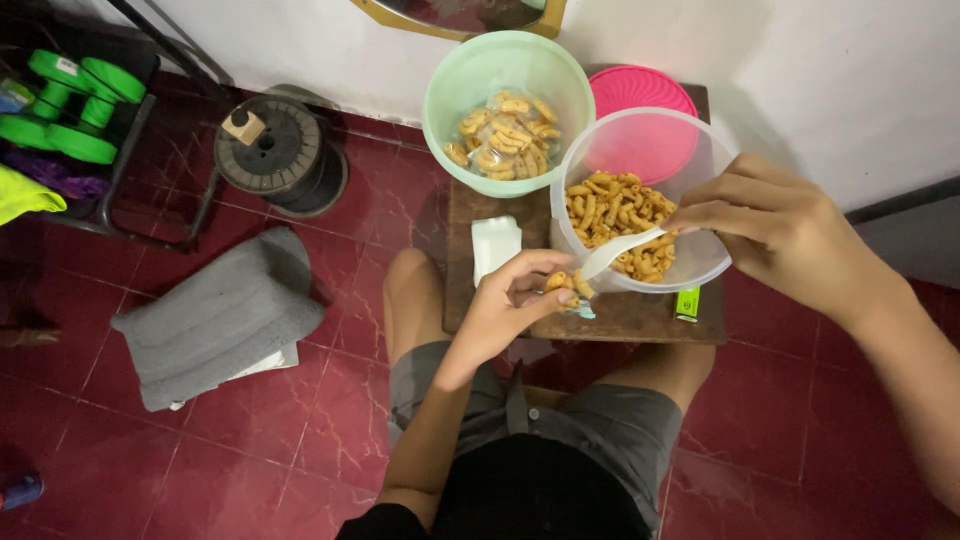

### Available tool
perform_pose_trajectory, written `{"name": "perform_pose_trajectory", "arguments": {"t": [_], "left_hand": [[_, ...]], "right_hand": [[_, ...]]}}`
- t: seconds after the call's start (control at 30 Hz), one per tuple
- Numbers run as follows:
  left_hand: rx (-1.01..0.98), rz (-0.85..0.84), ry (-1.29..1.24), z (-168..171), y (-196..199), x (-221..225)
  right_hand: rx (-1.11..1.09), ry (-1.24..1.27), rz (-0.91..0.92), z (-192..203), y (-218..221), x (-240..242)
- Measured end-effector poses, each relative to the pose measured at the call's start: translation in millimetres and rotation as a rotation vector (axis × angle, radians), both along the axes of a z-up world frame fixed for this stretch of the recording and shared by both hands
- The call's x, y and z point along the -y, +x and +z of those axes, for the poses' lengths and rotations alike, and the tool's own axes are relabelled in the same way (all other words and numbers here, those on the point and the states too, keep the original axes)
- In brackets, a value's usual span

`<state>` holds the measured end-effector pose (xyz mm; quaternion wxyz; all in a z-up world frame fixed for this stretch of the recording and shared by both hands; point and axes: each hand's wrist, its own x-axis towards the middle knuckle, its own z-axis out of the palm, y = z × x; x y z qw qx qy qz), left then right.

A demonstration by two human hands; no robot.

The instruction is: Packaging snacks into small plastic bags and stapling labels to close them

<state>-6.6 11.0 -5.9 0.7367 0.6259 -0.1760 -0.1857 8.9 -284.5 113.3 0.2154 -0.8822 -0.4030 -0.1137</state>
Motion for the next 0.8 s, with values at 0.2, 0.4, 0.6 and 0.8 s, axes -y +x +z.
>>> {"name": "perform_pose_trajectory", "arguments": {"t": [0.2, 0.4, 0.6, 0.8], "left_hand": [[0.008, 0.012, -0.022, -4, 0, 3], [0.017, 0.044, -0.046, -6, 1, 3], [0.005, 0.007, 0.043, -7, 7, 1], [0.005, 0.036, -0.071, -24, 13, 8]], "right_hand": [[-0.051, 0.009, 0.017, -5, 0, 2], [-0.065, 0.017, 0.016, -14, 1, 4], [-0.058, 0.115, -0.202, -26, 8, 12], [-0.296, -0.185, -0.605, -101, 35, 25]]}}
